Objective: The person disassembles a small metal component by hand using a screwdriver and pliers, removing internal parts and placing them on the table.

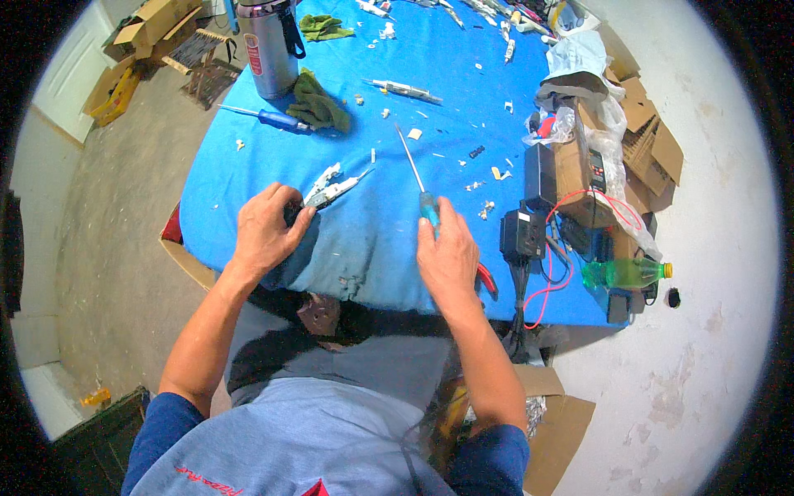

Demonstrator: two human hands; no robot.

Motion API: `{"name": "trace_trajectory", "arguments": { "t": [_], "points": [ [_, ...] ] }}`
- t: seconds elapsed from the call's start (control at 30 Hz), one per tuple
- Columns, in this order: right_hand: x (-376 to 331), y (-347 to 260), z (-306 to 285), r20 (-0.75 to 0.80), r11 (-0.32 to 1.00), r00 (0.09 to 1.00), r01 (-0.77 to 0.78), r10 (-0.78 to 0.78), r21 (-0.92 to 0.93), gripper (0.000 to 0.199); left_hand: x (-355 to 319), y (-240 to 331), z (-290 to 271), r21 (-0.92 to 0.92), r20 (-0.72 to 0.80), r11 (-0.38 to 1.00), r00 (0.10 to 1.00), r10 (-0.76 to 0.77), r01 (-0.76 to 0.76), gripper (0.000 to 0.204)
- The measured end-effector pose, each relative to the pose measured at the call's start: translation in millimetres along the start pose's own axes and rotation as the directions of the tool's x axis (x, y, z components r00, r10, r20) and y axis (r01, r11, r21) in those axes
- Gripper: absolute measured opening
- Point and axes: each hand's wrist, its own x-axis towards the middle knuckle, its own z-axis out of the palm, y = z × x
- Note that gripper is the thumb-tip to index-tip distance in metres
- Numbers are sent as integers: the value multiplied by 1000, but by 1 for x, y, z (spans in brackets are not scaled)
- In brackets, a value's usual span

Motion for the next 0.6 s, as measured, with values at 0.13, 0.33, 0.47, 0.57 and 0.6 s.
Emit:
{"name": "trace_trajectory", "arguments": {
  "t": [0.13, 0.33, 0.47, 0.57, 0.6],
  "points": [
    [16, -34, 8, -113, 937, 940, 301, -323, -178, 45, -1, 1, -3, -3, 19, 1000, 1000, -10, 11, 22],
    [61, -81, 38, 25, 685, 685, 725, -728, 73, 33, -2, -3, -2, -76, 4, 997, 1000, 1, 0, 23],
    [76, -75, 57, 308, 683, 639, 729, -705, 51, 22, -3, -3, -6, -119, 4, 993, 1000, -19, 19, 21],
    [73, -72, 52, 270, 707, 670, 704, -692, 65, 14, -6, -4, -7, -184, -7, 981, 998, -65, 62, 17],
    [74, -71, 50, 290, 714, 668, 695, -685, 84, 15, -6, -3, -8, -207, 4, 973, 995, -101, 100, 15]
  ]
}}
